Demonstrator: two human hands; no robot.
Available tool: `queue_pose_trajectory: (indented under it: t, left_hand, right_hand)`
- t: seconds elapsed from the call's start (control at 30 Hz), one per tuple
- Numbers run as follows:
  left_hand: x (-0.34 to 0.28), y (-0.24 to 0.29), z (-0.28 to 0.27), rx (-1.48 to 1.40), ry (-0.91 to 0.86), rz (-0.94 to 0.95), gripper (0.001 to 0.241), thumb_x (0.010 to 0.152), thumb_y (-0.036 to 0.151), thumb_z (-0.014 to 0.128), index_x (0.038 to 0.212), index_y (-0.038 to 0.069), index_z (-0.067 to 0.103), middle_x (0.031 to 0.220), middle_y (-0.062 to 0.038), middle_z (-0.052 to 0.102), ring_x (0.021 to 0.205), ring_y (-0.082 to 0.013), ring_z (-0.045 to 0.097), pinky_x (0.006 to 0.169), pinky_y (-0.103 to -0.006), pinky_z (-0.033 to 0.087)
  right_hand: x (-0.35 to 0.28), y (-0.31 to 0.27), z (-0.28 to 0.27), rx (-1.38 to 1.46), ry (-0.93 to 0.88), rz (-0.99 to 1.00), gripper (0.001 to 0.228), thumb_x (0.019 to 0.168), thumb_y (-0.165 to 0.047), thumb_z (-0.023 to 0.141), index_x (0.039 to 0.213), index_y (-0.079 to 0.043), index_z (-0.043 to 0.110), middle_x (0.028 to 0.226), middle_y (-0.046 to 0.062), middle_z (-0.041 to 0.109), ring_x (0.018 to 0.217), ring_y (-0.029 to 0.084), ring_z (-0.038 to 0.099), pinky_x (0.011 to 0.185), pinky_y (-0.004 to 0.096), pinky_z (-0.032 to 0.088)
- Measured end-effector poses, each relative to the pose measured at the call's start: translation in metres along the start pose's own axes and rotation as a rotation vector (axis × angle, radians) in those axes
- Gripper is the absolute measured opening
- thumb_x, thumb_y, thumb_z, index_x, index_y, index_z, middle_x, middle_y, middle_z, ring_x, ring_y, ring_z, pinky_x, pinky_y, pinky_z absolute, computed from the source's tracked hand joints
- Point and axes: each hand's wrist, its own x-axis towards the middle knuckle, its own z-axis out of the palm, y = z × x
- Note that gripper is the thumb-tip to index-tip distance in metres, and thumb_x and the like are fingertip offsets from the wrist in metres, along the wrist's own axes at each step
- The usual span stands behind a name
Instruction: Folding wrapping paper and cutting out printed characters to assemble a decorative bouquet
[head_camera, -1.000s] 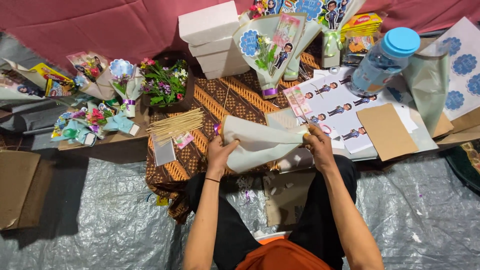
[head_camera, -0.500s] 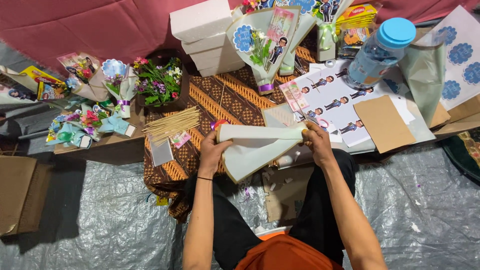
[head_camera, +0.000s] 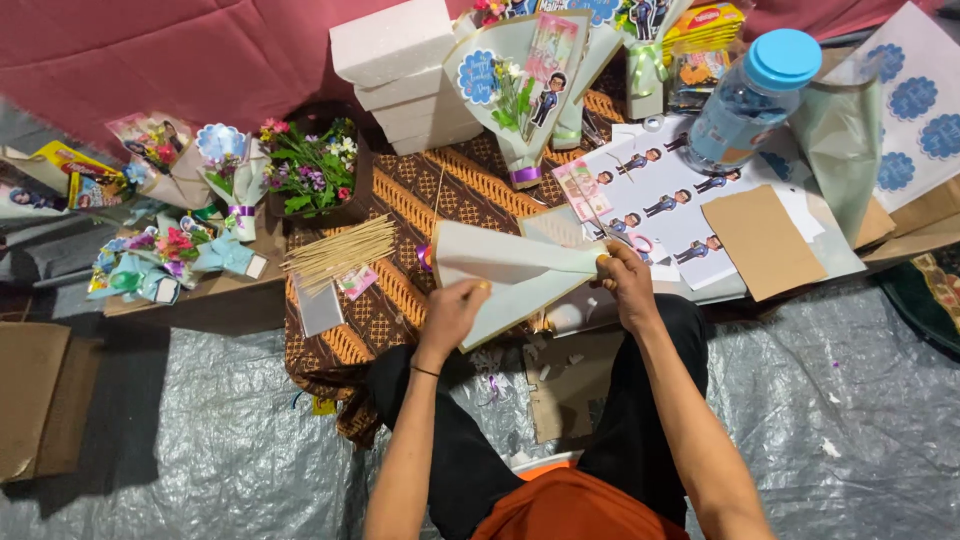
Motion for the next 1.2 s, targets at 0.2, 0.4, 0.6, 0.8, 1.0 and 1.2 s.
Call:
queue_pose_trajectory:
  t: [0.2,0.4,0.6,0.8,1.0,1.2]
  left_hand:
    - [0.005,0.012,0.013,0.058,-0.118,-0.175,0.032,0.075,0.018,0.051,0.102,0.007,0.065,0.062,-0.009,0.066,0.073,-0.0218,0.065,0.07,-0.0329,0.049]
    - [0.014,0.025,0.021,0.102,-0.19,-0.031,0.031,0.075,0.018,0.056,0.1,0.004,0.064,0.094,-0.019,0.059,0.095,-0.0363,0.055,0.083,-0.0436,0.043]
    - [0.02,0.022,0.032,-0.241,-0.338,-0.344,0.022,0.078,0.023,0.05,0.077,0.005,0.062,0.068,-0.003,0.056,0.068,-0.0147,0.049,0.065,-0.0261,0.041]
    - [0.014,0.034,0.029,-0.51,-0.267,-0.419,0.012,0.073,0.003,0.061,0.085,0.001,0.062,0.081,-0.007,0.065,0.066,-0.0086,0.056,0.058,-0.0201,0.048]
    - [0.011,0.049,0.023,-0.645,-0.299,-0.531,0.015,0.077,0.006,0.055,0.084,-0.001,0.066,0.079,-0.005,0.066,0.068,-0.0083,0.06,0.062,-0.0198,0.05]
    - [0.015,-0.027,0.048,-0.707,-0.286,-0.664,0.012,0.079,0.009,0.06,0.084,-0.001,0.064,0.076,-0.013,0.066,0.06,-0.0183,0.065,0.054,-0.0275,0.054]
  right_hand:
    - [0.006,0.01,-0.013,-0.034,-0.009,0.005,0.03,0.074,-0.013,0.062,0.101,-0.001,0.056,0.086,0.008,0.049,0.068,0.013,0.05,0.057,0.02,0.047]
    - [0.006,0.012,-0.013,-0.062,-0.102,0.002,0.032,0.072,-0.013,0.064,0.101,-0.002,0.057,0.083,0.009,0.05,0.06,0.018,0.055,0.056,0.029,0.049]
    - [0.013,0.019,-0.021,-0.05,-0.122,-0.009,0.031,0.073,-0.014,0.063,0.1,0.0,0.057,0.081,0.009,0.047,0.057,0.017,0.055,0.055,0.028,0.049]
    - [0.007,0.014,-0.017,-0.102,-0.135,0.012,0.029,0.072,-0.015,0.063,0.098,-0.003,0.06,0.075,0.006,0.05,0.058,0.015,0.053,0.055,0.025,0.045]
    - [0.004,0.008,-0.01,-0.137,-0.154,-0.011,0.026,0.072,-0.016,0.063,0.094,-0.002,0.06,0.062,0.01,0.053,0.052,0.015,0.051,0.049,0.023,0.039]
    - [0.0,0.009,-0.005,-0.156,-0.212,0.017,0.032,0.071,-0.017,0.063,0.1,-0.004,0.061,0.066,0.009,0.054,0.056,0.018,0.057,0.054,0.025,0.042]
